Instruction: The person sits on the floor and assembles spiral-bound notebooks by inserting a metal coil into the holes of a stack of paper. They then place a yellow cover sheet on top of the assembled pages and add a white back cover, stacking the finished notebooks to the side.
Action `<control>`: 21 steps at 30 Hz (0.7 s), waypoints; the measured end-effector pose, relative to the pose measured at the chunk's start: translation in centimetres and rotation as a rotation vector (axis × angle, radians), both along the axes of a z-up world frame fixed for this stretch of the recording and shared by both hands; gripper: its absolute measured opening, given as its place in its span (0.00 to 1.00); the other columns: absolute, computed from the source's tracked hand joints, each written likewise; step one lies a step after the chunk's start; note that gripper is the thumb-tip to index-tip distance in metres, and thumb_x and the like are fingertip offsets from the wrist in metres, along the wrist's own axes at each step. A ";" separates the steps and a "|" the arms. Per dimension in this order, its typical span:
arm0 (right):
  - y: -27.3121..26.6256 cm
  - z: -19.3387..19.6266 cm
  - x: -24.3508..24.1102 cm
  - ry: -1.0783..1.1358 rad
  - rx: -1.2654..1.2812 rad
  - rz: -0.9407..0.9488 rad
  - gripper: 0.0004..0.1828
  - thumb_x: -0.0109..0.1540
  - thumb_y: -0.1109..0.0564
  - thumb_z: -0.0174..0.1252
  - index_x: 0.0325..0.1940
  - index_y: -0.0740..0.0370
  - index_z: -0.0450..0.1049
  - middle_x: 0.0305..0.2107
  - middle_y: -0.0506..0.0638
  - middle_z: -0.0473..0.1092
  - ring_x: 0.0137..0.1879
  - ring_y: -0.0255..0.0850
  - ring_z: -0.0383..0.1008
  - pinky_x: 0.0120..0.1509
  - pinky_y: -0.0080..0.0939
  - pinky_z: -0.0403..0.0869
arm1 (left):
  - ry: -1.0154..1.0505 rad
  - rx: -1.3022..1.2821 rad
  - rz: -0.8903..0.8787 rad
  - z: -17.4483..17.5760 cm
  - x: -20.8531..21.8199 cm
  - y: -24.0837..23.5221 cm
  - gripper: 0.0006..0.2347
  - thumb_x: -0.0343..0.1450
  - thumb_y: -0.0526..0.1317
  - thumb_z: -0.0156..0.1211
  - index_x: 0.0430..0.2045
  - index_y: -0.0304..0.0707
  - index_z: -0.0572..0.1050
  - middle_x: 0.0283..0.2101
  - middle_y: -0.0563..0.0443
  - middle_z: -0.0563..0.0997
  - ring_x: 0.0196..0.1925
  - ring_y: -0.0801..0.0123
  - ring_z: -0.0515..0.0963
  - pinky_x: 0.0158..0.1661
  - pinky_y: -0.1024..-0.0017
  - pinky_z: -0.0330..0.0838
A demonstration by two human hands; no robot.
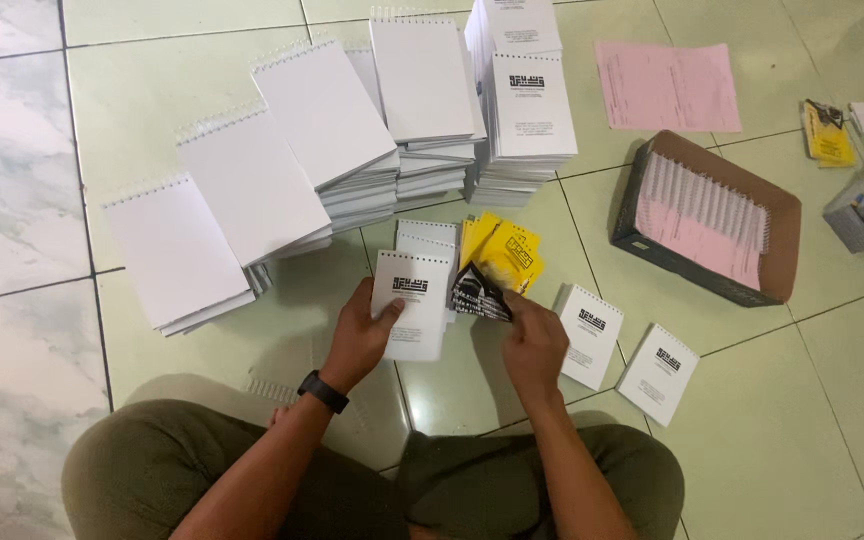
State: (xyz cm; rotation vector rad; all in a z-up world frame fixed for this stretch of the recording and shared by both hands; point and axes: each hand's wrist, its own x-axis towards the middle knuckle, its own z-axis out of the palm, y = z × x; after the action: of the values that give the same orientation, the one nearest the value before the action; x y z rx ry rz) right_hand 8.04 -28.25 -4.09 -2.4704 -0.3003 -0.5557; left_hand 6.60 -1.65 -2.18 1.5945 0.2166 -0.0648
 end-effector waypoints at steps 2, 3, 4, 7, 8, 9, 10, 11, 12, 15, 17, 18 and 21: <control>-0.1 0.5 -0.2 -0.279 -0.009 -0.065 0.13 0.67 0.70 0.53 0.53 0.66 0.79 0.40 0.57 0.78 0.46 0.54 0.79 0.49 0.53 0.80 | 0.075 -0.114 -0.027 1.5 0.0 -0.1 0.18 0.76 0.42 0.57 0.57 0.30 0.71 0.51 0.33 0.80 0.55 0.56 0.77 0.56 0.50 0.69; 0.5 0.6 -0.4 -0.278 -0.009 -0.065 0.13 0.67 0.70 0.53 0.53 0.66 0.79 0.40 0.57 0.78 0.46 0.54 0.79 0.49 0.53 0.80 | 0.075 -0.114 -0.028 1.5 0.1 -0.2 0.18 0.76 0.42 0.57 0.57 0.30 0.71 0.51 0.33 0.80 0.55 0.56 0.77 0.56 0.50 0.69; 1.0 0.8 -0.7 -0.381 -0.152 0.010 0.15 0.67 0.66 0.53 0.55 0.62 0.79 0.44 0.56 0.78 0.47 0.52 0.80 0.48 0.52 0.79 | 0.102 -0.168 -0.036 1.5 0.0 -0.3 0.20 0.75 0.43 0.58 0.60 0.30 0.69 0.56 0.33 0.78 0.59 0.54 0.75 0.59 0.49 0.67; 4.1 1.7 -2.6 -0.425 -0.284 0.196 0.15 0.66 0.63 0.54 0.55 0.56 0.79 0.49 0.52 0.78 0.53 0.49 0.79 0.51 0.52 0.78 | 0.139 -0.294 -0.062 4.5 -0.8 -0.9 0.24 0.77 0.45 0.53 0.66 0.30 0.62 0.64 0.30 0.71 0.67 0.45 0.68 0.64 0.45 0.62; 5.6 2.0 -3.2 -0.370 -0.273 0.305 0.15 0.65 0.62 0.56 0.54 0.53 0.80 0.49 0.49 0.79 0.57 0.49 0.79 0.55 0.53 0.78 | 0.143 -0.365 -0.079 6.1 -1.0 -1.0 0.25 0.78 0.45 0.48 0.69 0.31 0.59 0.68 0.27 0.67 0.71 0.38 0.64 0.65 0.43 0.60; 6.1 2.0 -3.4 -0.371 -0.271 0.306 0.15 0.65 0.62 0.56 0.54 0.53 0.80 0.49 0.49 0.79 0.57 0.49 0.79 0.55 0.53 0.78 | 0.143 -0.362 -0.078 6.9 -0.9 -1.0 0.25 0.78 0.45 0.48 0.69 0.31 0.59 0.68 0.27 0.67 0.71 0.38 0.64 0.65 0.43 0.60; 6.5 2.0 -3.7 -0.302 -0.283 0.377 0.20 0.63 0.65 0.55 0.58 0.54 0.77 0.53 0.50 0.76 0.60 0.49 0.75 0.59 0.56 0.74 | 0.237 -0.424 -0.040 7.7 -0.8 -0.9 0.29 0.78 0.52 0.42 0.71 0.30 0.54 0.69 0.24 0.63 0.71 0.35 0.64 0.65 0.40 0.59; 7.0 2.0 -3.9 -0.234 -0.296 0.448 0.25 0.61 0.67 0.54 0.62 0.54 0.73 0.58 0.51 0.73 0.63 0.49 0.71 0.63 0.58 0.70 | 0.331 -0.486 -0.002 8.5 -0.7 -0.8 0.34 0.79 0.60 0.36 0.73 0.29 0.49 0.71 0.21 0.59 0.71 0.32 0.63 0.64 0.37 0.59; 7.1 1.6 -3.9 -0.233 -0.296 0.446 0.25 0.61 0.67 0.54 0.62 0.54 0.73 0.58 0.51 0.73 0.63 0.49 0.71 0.63 0.58 0.70 | 0.332 -0.486 -0.004 6.5 -0.5 -0.5 0.34 0.79 0.60 0.36 0.73 0.29 0.49 0.71 0.21 0.59 0.71 0.32 0.63 0.64 0.37 0.59; 7.3 0.2 -3.8 -0.093 -0.095 0.452 0.23 0.68 0.56 0.44 0.68 0.58 0.67 0.59 0.51 0.71 0.64 0.47 0.71 0.68 0.57 0.66 | 0.070 -0.207 0.006 2.2 0.4 1.0 0.15 0.76 0.38 0.58 0.55 0.31 0.69 0.45 0.45 0.74 0.49 0.63 0.73 0.52 0.59 0.70; 7.0 -1.2 -4.0 0.055 0.220 0.314 0.22 0.70 0.57 0.40 0.64 0.72 0.63 0.58 0.65 0.68 0.66 0.61 0.69 0.68 0.58 0.68 | -0.079 0.178 -0.020 1.6 1.0 2.4 0.11 0.77 0.30 0.52 0.53 0.31 0.66 0.42 0.31 0.80 0.39 0.47 0.84 0.41 0.54 0.75; 7.8 -0.1 -3.8 0.058 0.218 0.319 0.22 0.70 0.57 0.40 0.64 0.72 0.63 0.58 0.65 0.68 0.66 0.61 0.69 0.68 0.58 0.68 | -0.076 0.176 -0.014 3.0 0.9 2.8 0.11 0.77 0.30 0.52 0.53 0.31 0.66 0.42 0.31 0.80 0.39 0.47 0.84 0.41 0.54 0.75; 9.8 0.4 -2.6 0.245 -0.073 0.503 0.25 0.65 0.67 0.49 0.67 0.75 0.61 0.63 0.75 0.61 0.71 0.70 0.61 0.73 0.64 0.67 | -0.168 0.252 -0.040 5.5 0.8 3.8 0.13 0.79 0.32 0.49 0.58 0.33 0.60 0.39 0.27 0.79 0.29 0.42 0.83 0.31 0.50 0.74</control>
State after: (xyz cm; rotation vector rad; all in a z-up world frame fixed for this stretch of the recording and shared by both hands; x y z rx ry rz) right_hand 5.49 -18.42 -3.66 -2.3689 -0.8192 -0.0311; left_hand 7.37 2.18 3.32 1.8451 0.0630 0.0681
